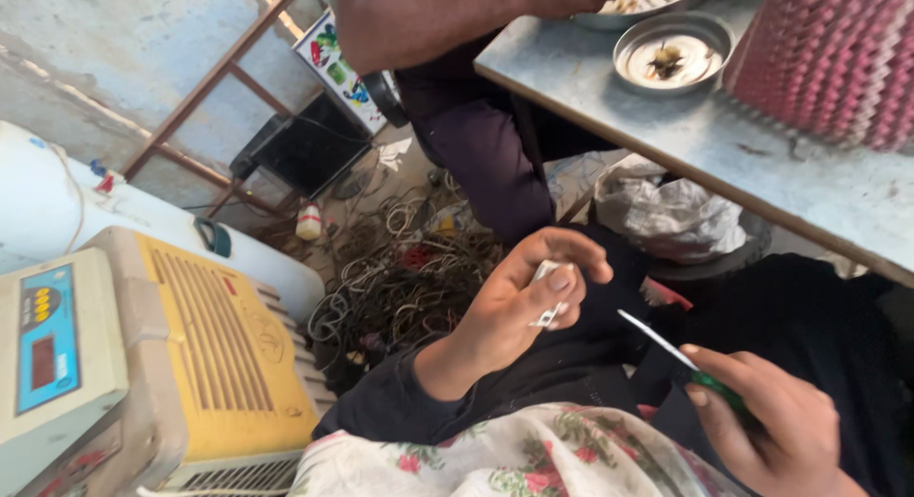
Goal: The person uses a screwdriver to pry and adjust a white plastic electrical component, then uses a hammer to tap it, and continues with the screwdriver to manipulate internal parts. The task involves repeated prying and tapping actions on the same component.
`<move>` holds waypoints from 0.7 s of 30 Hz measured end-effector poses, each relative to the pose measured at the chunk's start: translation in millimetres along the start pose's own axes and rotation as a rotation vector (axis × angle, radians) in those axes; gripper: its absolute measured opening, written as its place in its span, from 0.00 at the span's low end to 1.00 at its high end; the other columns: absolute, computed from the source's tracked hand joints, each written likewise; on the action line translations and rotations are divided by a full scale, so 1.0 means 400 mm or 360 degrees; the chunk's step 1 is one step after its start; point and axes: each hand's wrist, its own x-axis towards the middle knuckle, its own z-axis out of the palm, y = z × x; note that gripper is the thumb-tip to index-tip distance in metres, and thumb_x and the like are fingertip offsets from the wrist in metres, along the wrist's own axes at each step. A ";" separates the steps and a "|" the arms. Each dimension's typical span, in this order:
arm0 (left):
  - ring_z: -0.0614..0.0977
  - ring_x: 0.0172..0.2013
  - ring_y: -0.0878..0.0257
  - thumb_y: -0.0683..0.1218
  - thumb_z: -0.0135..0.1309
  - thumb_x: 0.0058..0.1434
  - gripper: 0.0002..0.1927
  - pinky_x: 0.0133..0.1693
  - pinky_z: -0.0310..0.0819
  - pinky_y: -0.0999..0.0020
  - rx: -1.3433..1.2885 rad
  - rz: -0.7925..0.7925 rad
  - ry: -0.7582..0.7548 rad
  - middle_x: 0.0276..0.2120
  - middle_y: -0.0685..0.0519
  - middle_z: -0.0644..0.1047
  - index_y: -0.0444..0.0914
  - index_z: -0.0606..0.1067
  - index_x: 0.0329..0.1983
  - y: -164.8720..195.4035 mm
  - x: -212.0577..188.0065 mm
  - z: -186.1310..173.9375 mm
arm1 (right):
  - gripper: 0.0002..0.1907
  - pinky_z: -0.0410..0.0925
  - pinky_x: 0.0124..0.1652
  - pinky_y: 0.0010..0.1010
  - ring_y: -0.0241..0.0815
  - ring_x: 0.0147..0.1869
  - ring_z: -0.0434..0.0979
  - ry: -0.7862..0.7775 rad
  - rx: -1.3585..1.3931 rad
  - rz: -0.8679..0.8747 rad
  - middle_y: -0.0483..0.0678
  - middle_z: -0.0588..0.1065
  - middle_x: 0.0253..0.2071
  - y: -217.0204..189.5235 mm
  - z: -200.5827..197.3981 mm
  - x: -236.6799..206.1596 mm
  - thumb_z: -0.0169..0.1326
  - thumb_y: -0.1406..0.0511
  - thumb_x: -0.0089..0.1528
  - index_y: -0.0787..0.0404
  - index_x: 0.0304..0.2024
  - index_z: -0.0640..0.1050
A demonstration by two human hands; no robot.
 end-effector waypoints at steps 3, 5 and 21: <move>0.69 0.34 0.75 0.47 0.52 0.78 0.15 0.36 0.66 0.77 -0.0093 -0.0065 -0.0009 0.50 0.49 0.76 0.35 0.70 0.62 0.003 0.004 -0.012 | 0.20 0.63 0.21 0.29 0.39 0.18 0.74 0.0003 0.0013 -0.0004 0.48 0.73 0.20 0.006 0.013 0.012 0.63 0.74 0.49 0.65 0.45 0.80; 0.69 0.33 0.75 0.46 0.52 0.77 0.14 0.36 0.65 0.78 -0.0196 -0.0114 -0.0020 0.49 0.49 0.76 0.35 0.71 0.61 0.010 0.004 -0.017 | 0.20 0.64 0.23 0.29 0.39 0.21 0.74 0.0148 -0.0031 -0.0030 0.49 0.74 0.23 -0.009 0.021 0.023 0.63 0.74 0.51 0.66 0.46 0.79; 0.81 0.49 0.51 0.43 0.50 0.64 0.12 0.51 0.73 0.59 0.1963 -0.0497 0.0674 0.45 0.47 0.79 0.38 0.77 0.50 0.044 -0.319 -0.150 | 0.22 0.71 0.29 0.36 0.48 0.28 0.80 -0.0244 -0.0856 0.0698 0.54 0.76 0.27 0.070 -0.130 -0.071 0.66 0.67 0.53 0.60 0.50 0.79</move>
